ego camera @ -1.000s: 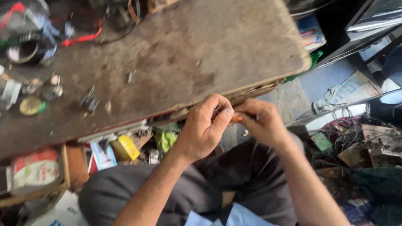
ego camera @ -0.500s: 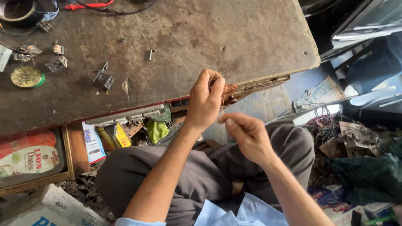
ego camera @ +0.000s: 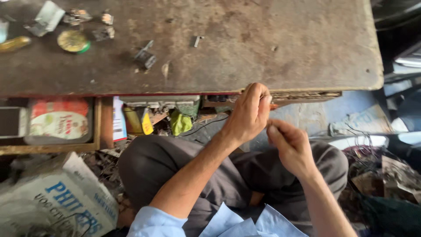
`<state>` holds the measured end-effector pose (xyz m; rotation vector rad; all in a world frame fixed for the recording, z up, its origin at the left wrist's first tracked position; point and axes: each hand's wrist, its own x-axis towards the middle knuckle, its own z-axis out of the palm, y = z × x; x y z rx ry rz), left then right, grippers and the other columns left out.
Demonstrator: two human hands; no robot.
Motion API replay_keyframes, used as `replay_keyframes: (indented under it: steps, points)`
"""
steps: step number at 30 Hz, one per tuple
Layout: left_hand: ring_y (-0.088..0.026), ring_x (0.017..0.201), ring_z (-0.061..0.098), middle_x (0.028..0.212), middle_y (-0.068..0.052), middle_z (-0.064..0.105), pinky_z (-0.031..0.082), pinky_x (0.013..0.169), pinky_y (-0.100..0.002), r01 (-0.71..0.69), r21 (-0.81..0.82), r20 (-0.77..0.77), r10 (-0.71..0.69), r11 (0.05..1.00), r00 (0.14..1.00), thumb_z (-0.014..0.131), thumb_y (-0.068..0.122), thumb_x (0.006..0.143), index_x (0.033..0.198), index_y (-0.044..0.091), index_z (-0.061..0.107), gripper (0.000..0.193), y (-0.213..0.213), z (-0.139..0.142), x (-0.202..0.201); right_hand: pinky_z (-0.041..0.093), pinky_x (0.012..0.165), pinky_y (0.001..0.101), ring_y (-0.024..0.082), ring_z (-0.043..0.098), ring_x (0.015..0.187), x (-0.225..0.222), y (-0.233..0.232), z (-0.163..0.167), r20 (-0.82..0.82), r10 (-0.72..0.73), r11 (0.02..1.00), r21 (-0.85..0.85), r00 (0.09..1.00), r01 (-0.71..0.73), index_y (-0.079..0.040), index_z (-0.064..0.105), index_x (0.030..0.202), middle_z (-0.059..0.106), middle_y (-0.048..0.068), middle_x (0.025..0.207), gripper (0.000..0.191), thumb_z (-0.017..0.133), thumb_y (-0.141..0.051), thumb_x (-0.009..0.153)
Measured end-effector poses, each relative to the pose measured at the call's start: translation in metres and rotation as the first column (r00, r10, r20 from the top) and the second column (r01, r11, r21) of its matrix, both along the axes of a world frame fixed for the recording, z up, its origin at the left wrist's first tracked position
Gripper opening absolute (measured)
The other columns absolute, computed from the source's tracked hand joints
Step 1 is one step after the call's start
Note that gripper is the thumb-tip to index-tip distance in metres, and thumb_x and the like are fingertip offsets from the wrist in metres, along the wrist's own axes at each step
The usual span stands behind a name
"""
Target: The person sits at a cluttered workbench and winds thin copper wire by hand around a small cylindrical core. They repeatedly wrap the wire, adjust the coil, and occasionally place the wound coil on the table before continuing to wind more wire.
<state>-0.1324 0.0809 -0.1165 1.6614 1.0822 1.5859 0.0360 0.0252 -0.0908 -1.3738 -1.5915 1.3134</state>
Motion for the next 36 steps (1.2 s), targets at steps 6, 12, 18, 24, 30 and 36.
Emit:
replay_keyframes:
  steps: [6,12,18,24,30,36]
  points:
    - [-0.037,0.088,0.061,0.094,-0.019,0.060,0.054,0.076,-0.045,0.568,-0.270,0.339,-0.475,0.777,0.812,0.054,0.010,0.104,0.104,0.000,0.056,0.011,-0.011,0.002,-0.007,0.047,0.062,0.0209,0.003,0.056,0.071,0.017,0.027,-0.015,0.320,-0.028,0.994,0.113,0.947,-0.009,0.001,0.073,0.105,0.064,-0.005,0.076,0.018,0.066,-0.012,0.094]
    - [-0.027,0.093,0.062,0.096,-0.012,0.061,0.051,0.084,-0.043,0.108,-0.018,-0.182,-0.110,0.994,0.977,0.053,0.012,0.104,0.103,0.004,0.053,0.008,-0.014,-0.005,-0.002,0.045,0.069,0.0220,0.004,0.055,0.078,0.008,0.014,0.003,0.293,-0.147,0.983,0.145,0.945,0.108,0.003,0.072,0.111,0.067,-0.001,0.085,0.022,0.061,-0.015,0.105]
    - [-0.022,0.085,0.064,0.091,-0.010,0.065,0.055,0.076,-0.037,0.397,-0.209,0.312,-0.324,0.894,0.893,0.055,0.011,0.104,0.103,0.002,0.057,0.009,-0.015,0.005,-0.011,0.048,0.061,0.0212,0.004,0.058,0.071,-0.007,0.011,-0.007,0.222,0.041,0.999,0.007,0.974,-0.043,-0.001,0.072,0.112,0.067,-0.001,0.079,0.018,0.062,-0.007,0.098]
    - [-0.021,0.081,0.066,0.089,-0.010,0.065,0.054,0.076,-0.036,0.472,-0.041,0.089,-0.468,0.880,0.879,0.057,0.011,0.104,0.101,0.002,0.053,0.010,-0.021,0.007,-0.026,0.038,0.061,0.0251,0.007,0.047,0.072,0.024,0.036,0.008,0.331,-0.128,0.983,0.167,0.935,0.075,0.006,0.067,0.086,0.060,0.001,0.075,0.024,0.072,-0.010,0.104]
    - [-0.016,0.080,0.071,0.087,-0.009,0.065,0.055,0.071,-0.033,0.156,-0.175,0.293,-0.099,0.972,0.951,0.050,0.014,0.108,0.105,0.003,0.052,0.012,-0.010,-0.007,-0.006,0.048,0.073,0.0163,-0.001,0.057,0.082,-0.005,-0.016,0.001,0.189,-0.047,0.999,0.036,0.981,0.041,-0.002,0.069,0.115,0.069,-0.010,0.090,0.023,0.057,-0.009,0.098]
    - [-0.016,0.075,0.048,0.087,-0.008,0.051,0.044,0.064,-0.035,0.623,-0.291,0.617,-0.355,0.727,0.703,0.054,0.011,0.110,0.106,-0.001,0.054,0.012,-0.019,-0.009,-0.024,0.045,0.058,0.0258,0.005,0.050,0.069,-0.006,0.019,-0.019,0.330,0.047,0.998,0.025,0.943,-0.058,0.002,0.072,0.095,0.060,-0.003,0.072,0.019,0.063,-0.012,0.104]
